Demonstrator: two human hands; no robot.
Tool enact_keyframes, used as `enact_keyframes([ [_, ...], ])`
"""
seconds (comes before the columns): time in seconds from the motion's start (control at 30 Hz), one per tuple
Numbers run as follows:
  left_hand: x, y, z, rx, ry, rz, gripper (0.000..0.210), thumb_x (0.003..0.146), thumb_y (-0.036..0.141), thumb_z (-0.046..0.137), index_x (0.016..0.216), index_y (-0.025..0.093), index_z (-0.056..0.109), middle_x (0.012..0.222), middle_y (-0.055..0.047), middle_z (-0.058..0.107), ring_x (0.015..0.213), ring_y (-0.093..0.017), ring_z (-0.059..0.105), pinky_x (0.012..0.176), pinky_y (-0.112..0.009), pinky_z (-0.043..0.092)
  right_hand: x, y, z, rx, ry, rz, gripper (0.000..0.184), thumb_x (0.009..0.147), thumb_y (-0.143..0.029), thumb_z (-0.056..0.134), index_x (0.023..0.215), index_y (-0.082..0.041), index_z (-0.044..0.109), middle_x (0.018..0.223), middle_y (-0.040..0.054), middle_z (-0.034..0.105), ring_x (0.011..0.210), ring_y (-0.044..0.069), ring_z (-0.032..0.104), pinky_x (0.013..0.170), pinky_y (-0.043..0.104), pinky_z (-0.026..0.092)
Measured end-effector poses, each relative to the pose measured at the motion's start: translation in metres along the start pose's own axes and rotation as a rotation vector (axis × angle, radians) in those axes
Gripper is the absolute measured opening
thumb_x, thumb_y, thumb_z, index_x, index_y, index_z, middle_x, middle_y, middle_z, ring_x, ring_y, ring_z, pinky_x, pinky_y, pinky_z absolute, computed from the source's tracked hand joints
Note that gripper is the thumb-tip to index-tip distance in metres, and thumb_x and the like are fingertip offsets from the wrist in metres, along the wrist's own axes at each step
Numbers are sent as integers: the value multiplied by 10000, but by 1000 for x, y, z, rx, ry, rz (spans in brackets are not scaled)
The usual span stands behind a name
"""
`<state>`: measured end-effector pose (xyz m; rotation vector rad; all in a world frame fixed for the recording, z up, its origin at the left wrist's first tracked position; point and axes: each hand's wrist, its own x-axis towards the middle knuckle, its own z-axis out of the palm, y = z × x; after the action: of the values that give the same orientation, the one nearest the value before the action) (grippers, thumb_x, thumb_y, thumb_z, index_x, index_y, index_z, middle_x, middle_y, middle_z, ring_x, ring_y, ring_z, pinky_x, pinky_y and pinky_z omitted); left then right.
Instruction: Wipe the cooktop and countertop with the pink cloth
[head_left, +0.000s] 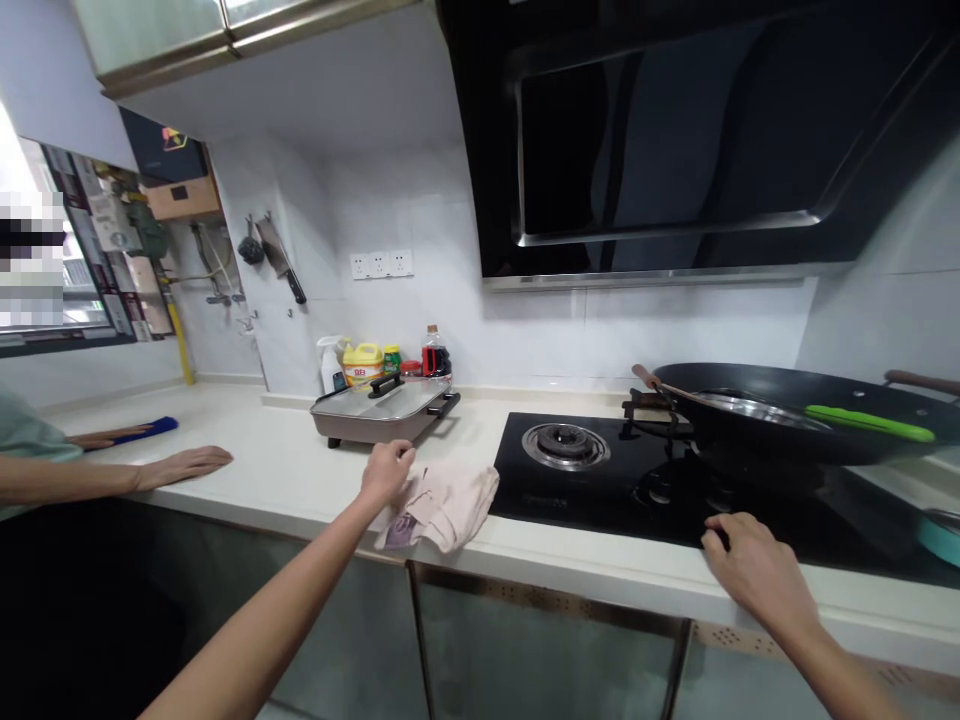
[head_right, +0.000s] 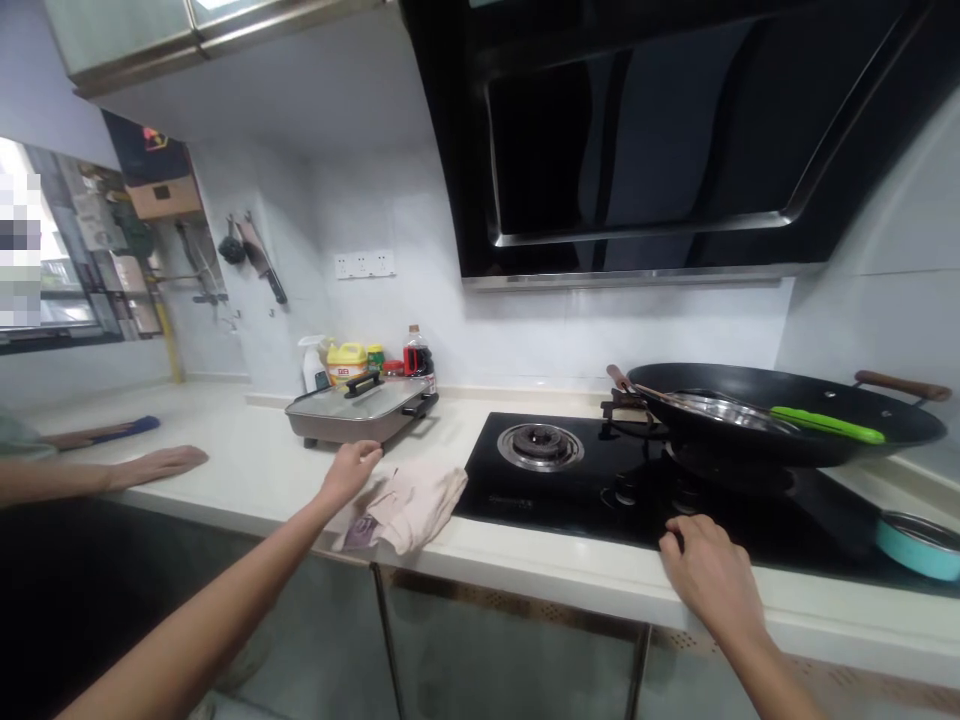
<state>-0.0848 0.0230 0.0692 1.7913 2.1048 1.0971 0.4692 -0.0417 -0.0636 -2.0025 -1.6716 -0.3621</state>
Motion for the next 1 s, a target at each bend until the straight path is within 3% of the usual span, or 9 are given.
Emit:
enact_keyframes([
  [0.1,-26,15,21,79,-71,104,560,895,527,569,1365,243,678,1483,-135,592,1411,-307,512,1194,-447,387,0,0,0,-19,7,3,452,974,-359,343,1113,-173,730,1219,143,694,1141,310,641,901,433,482],
  [0.23,-65,35,60,315,-317,148,876,817,805,545,1573,366,487,1741,-130,267,1585,-492,185,1190,-749,214,0,-3,-4,-20,-2,16,455,976,-357,330,1120,-180,724,1226,137,688,1151,303,639,911,431,482],
  [0.33,-74,40,76,426,-368,169,948,785,838,547,1613,394,418,1746,-130,264,1578,-546,134,1156,-817,146,-1,-3,-4,-25,-11,16,465,974,-362,317,1124,-183,719,1236,135,682,1161,304,637,914,439,485],
  [0.43,-65,37,76,454,-379,217,834,840,785,510,1587,419,456,1722,-114,331,1555,-524,233,1150,-804,189,-1,1,-1,-20,-11,15,473,976,-374,310,1130,-184,714,1246,134,680,1170,307,635,927,448,485],
  [0.57,-42,24,66,463,-444,239,794,865,796,465,1571,434,475,1735,-71,315,1582,-447,229,1199,-751,172,0,5,2,-13,-9,15,470,974,-381,317,1132,-180,711,1255,139,681,1188,313,630,956,451,479],
  [0.77,-15,5,53,501,-372,120,798,895,782,409,1597,405,446,1748,-71,275,1602,-462,165,1183,-808,115,0,3,3,3,-3,6,486,969,-386,314,1139,-169,714,1245,144,685,1170,312,638,932,449,491],
  [0.87,-20,5,52,498,-364,134,785,895,760,435,1591,395,459,1744,-73,287,1595,-469,182,1166,-824,135,0,3,3,9,9,5,478,965,-385,331,1132,-170,724,1237,144,691,1144,311,646,913,444,495],
  [1.0,-51,8,54,465,-346,221,643,956,668,424,1532,406,536,1724,-38,342,1582,-418,251,1182,-786,177,-1,2,2,-9,10,6,480,964,-383,333,1128,-175,733,1226,143,692,1139,309,644,901,431,493],
])
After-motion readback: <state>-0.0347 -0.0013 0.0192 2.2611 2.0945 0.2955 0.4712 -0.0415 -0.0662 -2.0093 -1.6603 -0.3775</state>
